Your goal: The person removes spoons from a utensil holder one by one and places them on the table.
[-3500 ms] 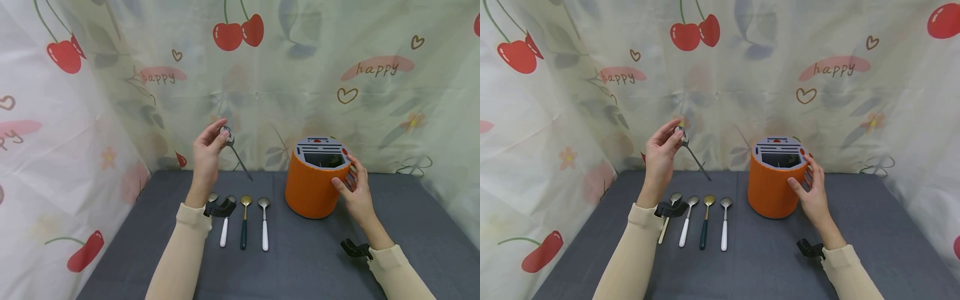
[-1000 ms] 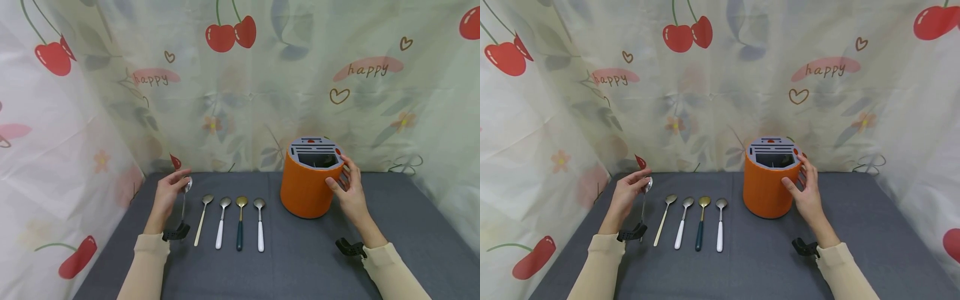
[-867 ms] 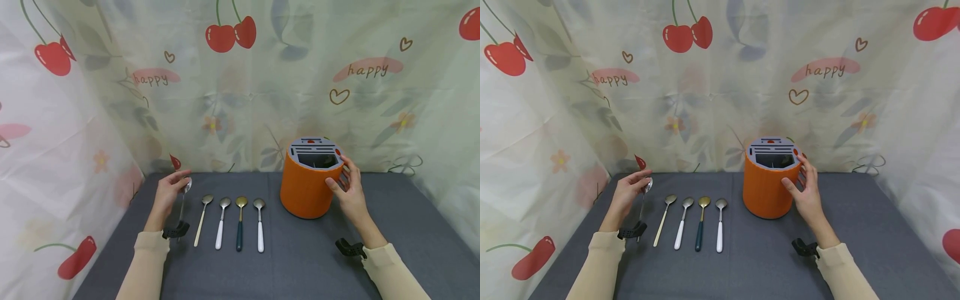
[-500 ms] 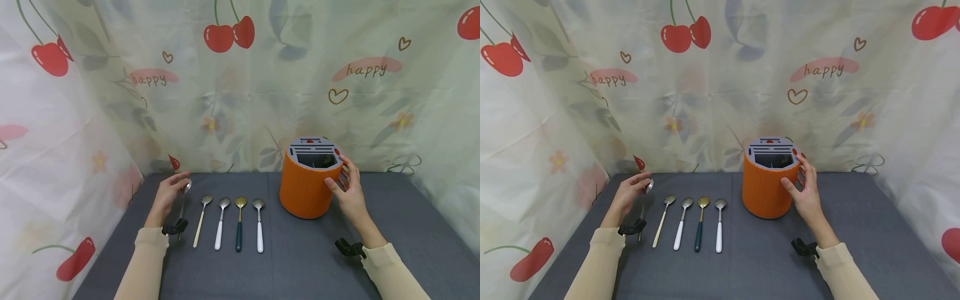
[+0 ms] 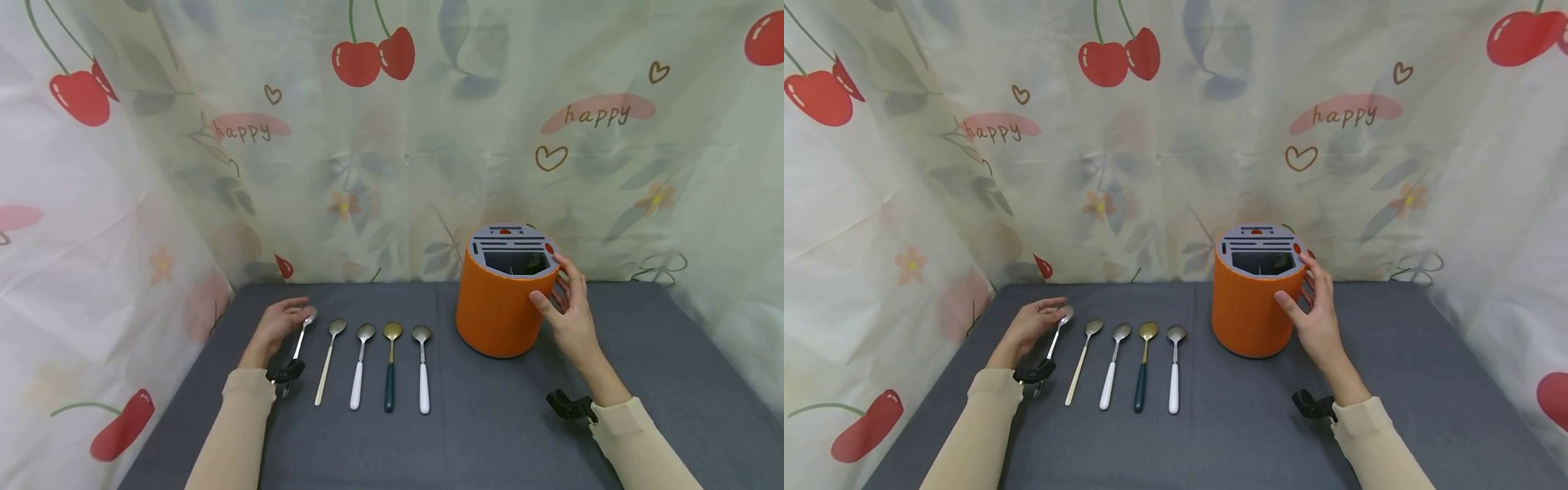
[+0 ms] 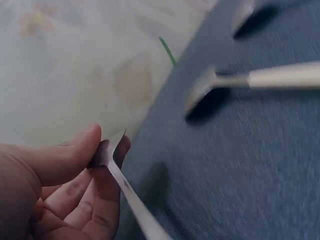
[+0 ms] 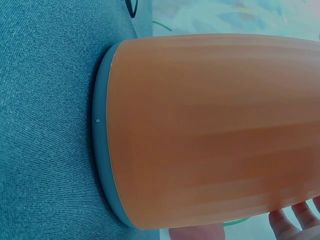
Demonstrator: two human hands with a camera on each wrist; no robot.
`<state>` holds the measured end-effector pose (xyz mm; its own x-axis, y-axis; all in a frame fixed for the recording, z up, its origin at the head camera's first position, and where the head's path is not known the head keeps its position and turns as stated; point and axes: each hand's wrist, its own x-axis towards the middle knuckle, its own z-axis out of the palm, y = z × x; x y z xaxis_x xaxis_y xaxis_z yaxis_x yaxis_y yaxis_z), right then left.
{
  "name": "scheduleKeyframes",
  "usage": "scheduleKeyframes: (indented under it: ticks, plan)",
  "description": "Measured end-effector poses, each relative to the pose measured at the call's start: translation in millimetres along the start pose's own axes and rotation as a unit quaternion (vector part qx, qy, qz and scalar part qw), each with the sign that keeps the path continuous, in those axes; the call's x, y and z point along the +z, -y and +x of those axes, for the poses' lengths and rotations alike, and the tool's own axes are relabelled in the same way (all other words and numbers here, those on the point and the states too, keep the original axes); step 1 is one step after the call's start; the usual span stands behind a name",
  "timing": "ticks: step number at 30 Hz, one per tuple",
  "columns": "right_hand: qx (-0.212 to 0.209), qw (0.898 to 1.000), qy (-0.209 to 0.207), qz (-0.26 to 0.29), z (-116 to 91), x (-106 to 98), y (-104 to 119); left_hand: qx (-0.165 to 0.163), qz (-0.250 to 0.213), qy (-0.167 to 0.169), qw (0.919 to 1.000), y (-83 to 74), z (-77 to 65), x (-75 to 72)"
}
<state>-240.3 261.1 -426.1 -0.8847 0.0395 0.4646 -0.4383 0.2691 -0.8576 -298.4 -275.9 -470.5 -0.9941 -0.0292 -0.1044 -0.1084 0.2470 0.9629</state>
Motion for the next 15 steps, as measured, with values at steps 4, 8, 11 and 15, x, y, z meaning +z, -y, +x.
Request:
scheduleKeyframes:
  ticks: [4, 8, 11, 15]
  plan:
    - [-0.001, 1.000, -0.001, -0.001, 0.2, 1.0, -0.1, -0.005, -0.001, -0.008, 1.0000, 9.7, 1.9, 0.3]
    - [0.000, 1.000, -0.001, -0.002, 0.2, 1.6, 0.6, -0.015, 0.022, -0.030, 0.9992, 15.6, 3.4, 2.6]
    - [0.005, 1.000, -0.002, -0.003, -0.6, 1.9, 1.6, -0.017, 0.049, -0.048, 0.9975, 16.5, 3.7, 6.1]
    - [0.006, 1.000, -0.001, -0.001, -0.4, 2.5, 1.5, -0.018, 0.089, -0.067, 0.9936, 13.4, 0.8, 11.1]
